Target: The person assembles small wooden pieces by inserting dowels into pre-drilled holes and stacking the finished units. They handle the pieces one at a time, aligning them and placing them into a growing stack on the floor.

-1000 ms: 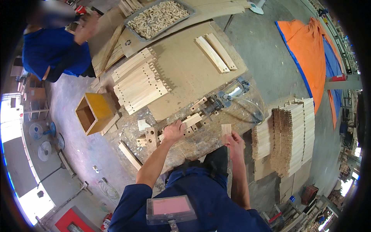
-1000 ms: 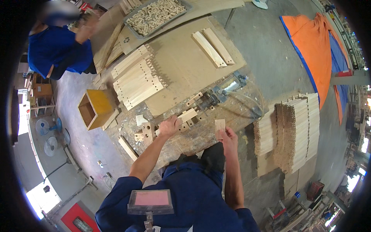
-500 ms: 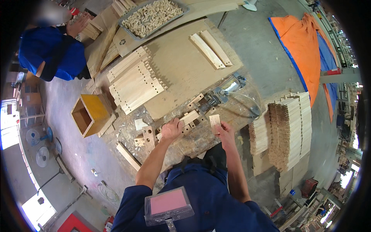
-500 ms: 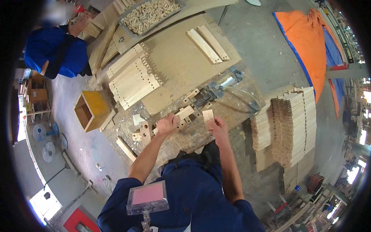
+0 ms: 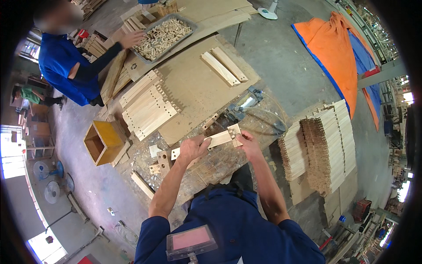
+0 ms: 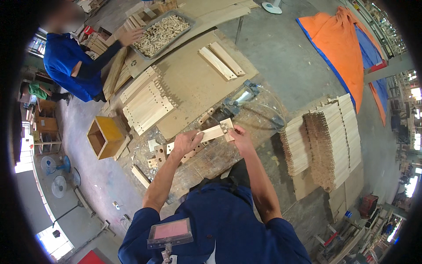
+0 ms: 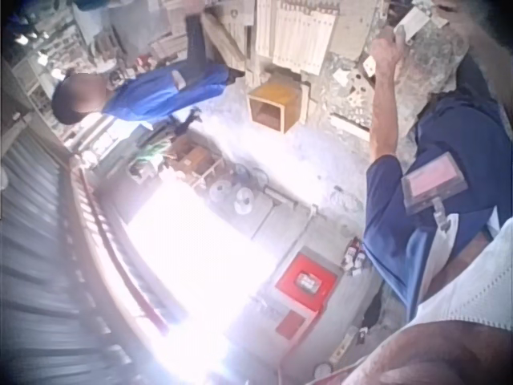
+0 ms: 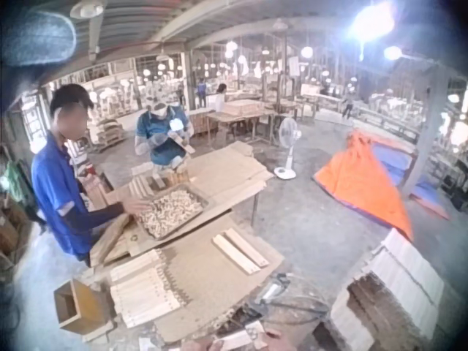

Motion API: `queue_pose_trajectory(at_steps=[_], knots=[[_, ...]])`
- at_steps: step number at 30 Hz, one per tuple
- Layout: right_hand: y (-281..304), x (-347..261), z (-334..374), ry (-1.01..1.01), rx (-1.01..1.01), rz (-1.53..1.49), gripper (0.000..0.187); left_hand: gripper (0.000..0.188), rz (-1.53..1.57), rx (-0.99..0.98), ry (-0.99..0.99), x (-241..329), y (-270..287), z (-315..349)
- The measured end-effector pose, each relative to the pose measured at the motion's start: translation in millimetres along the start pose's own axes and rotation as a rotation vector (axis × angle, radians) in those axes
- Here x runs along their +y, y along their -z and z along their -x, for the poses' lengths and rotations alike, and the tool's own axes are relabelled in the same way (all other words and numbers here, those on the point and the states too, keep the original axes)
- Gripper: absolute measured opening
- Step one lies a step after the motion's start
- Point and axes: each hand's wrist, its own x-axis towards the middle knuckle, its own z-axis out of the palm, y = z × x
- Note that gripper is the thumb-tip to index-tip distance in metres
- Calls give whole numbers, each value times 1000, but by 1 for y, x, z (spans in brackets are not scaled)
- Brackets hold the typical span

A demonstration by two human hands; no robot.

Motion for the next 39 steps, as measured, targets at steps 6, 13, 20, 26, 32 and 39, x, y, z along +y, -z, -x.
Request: queue_pose_trajectory(at_steps=[6, 13, 20, 26, 32, 39], knots=[[18, -8, -16, -29, -30, 16, 30, 46, -5, -65, -11, 9, -6, -19], [38, -38, -57, -61, -22, -57, 31, 35, 181, -6, 91, 14, -22, -70], [72, -76, -77, 17, 103, -147, 30, 48, 527, 392, 739, -28, -68, -228], [125, -67, -78, -2, 249, -177, 29, 55, 655, 594, 955, -41, -116, -360], [132, -59, -81, -45, 249, -240, 29, 33, 290, 294, 914, -56, -121, -390], [111, -60, -68, -45, 246, -195, 32, 34, 469, 262, 643, -71, -68, -311]])
